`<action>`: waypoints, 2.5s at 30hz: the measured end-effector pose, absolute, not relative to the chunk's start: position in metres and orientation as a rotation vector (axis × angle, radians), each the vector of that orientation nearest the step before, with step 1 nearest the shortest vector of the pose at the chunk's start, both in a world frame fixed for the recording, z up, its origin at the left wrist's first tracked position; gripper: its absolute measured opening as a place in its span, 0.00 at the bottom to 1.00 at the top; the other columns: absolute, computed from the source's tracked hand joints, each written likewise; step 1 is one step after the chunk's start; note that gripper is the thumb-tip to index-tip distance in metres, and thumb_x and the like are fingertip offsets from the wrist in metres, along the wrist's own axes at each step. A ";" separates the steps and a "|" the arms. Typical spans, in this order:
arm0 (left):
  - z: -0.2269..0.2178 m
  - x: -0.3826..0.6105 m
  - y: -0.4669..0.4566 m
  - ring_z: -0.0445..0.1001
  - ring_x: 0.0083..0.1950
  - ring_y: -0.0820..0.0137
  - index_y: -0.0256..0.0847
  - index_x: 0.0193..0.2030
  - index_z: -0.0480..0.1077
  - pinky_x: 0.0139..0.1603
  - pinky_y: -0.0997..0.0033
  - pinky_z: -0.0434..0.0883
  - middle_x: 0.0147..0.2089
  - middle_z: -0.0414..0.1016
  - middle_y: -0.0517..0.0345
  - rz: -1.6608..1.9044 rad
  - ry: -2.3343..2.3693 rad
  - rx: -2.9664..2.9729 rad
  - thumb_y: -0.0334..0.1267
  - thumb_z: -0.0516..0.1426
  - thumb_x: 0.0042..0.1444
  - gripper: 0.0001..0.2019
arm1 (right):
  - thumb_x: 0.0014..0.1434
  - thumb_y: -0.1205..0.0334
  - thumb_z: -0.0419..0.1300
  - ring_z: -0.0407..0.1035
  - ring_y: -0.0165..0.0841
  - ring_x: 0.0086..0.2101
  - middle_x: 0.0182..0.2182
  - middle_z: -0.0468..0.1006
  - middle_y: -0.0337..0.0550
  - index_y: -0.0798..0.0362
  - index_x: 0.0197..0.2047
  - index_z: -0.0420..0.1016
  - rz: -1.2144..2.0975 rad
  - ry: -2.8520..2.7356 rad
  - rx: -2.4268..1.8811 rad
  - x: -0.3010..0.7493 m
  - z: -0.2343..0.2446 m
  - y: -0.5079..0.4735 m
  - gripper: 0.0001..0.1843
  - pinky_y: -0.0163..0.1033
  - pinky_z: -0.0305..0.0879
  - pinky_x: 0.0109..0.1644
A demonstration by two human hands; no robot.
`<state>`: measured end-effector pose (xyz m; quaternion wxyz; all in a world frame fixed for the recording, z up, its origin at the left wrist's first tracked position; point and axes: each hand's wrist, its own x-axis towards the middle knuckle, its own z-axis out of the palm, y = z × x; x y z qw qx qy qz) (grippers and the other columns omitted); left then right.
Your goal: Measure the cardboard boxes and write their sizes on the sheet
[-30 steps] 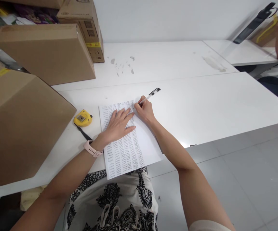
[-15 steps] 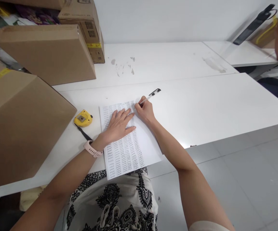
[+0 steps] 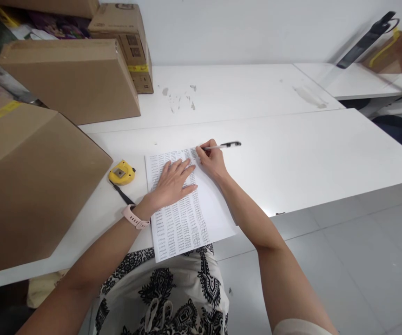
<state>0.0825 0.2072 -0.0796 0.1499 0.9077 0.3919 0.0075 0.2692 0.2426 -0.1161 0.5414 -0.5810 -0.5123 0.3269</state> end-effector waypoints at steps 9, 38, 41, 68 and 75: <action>-0.079 0.084 0.208 0.42 0.80 0.50 0.37 0.75 0.54 0.77 0.41 0.40 0.80 0.46 0.45 0.006 1.130 2.593 0.51 0.51 0.70 0.32 | 0.54 0.65 0.59 0.53 0.27 0.22 0.17 0.59 0.30 0.48 0.26 0.58 0.616 -1.353 -1.546 0.268 -0.110 0.237 0.11 0.38 0.50 0.29; -0.081 0.083 0.208 0.43 0.79 0.49 0.36 0.74 0.55 0.77 0.40 0.41 0.79 0.47 0.44 0.028 1.122 2.601 0.50 0.50 0.70 0.32 | 0.54 0.64 0.59 0.53 0.28 0.22 0.17 0.60 0.30 0.48 0.27 0.58 0.599 -1.381 -1.566 0.267 -0.109 0.237 0.11 0.38 0.51 0.29; -0.081 0.083 0.208 0.44 0.79 0.49 0.36 0.74 0.55 0.77 0.39 0.41 0.79 0.47 0.44 0.036 1.122 2.605 0.50 0.51 0.70 0.32 | 0.54 0.64 0.59 0.53 0.28 0.22 0.17 0.60 0.30 0.48 0.27 0.58 0.599 -1.378 -1.569 0.267 -0.108 0.237 0.11 0.38 0.51 0.29; -0.082 0.082 0.208 0.44 0.79 0.50 0.38 0.74 0.55 0.77 0.40 0.41 0.79 0.48 0.45 0.039 1.126 2.601 0.51 0.51 0.69 0.31 | 0.53 0.63 0.59 0.53 0.28 0.22 0.17 0.58 0.30 0.48 0.27 0.57 0.590 -1.369 -1.565 0.269 -0.112 0.239 0.11 0.39 0.51 0.29; -0.079 0.083 0.208 0.43 0.79 0.49 0.37 0.74 0.55 0.77 0.40 0.41 0.79 0.47 0.44 0.016 1.129 2.589 0.50 0.51 0.69 0.32 | 0.53 0.64 0.59 0.53 0.27 0.22 0.17 0.58 0.31 0.48 0.26 0.57 0.605 -1.366 -1.564 0.269 -0.111 0.239 0.11 0.39 0.51 0.29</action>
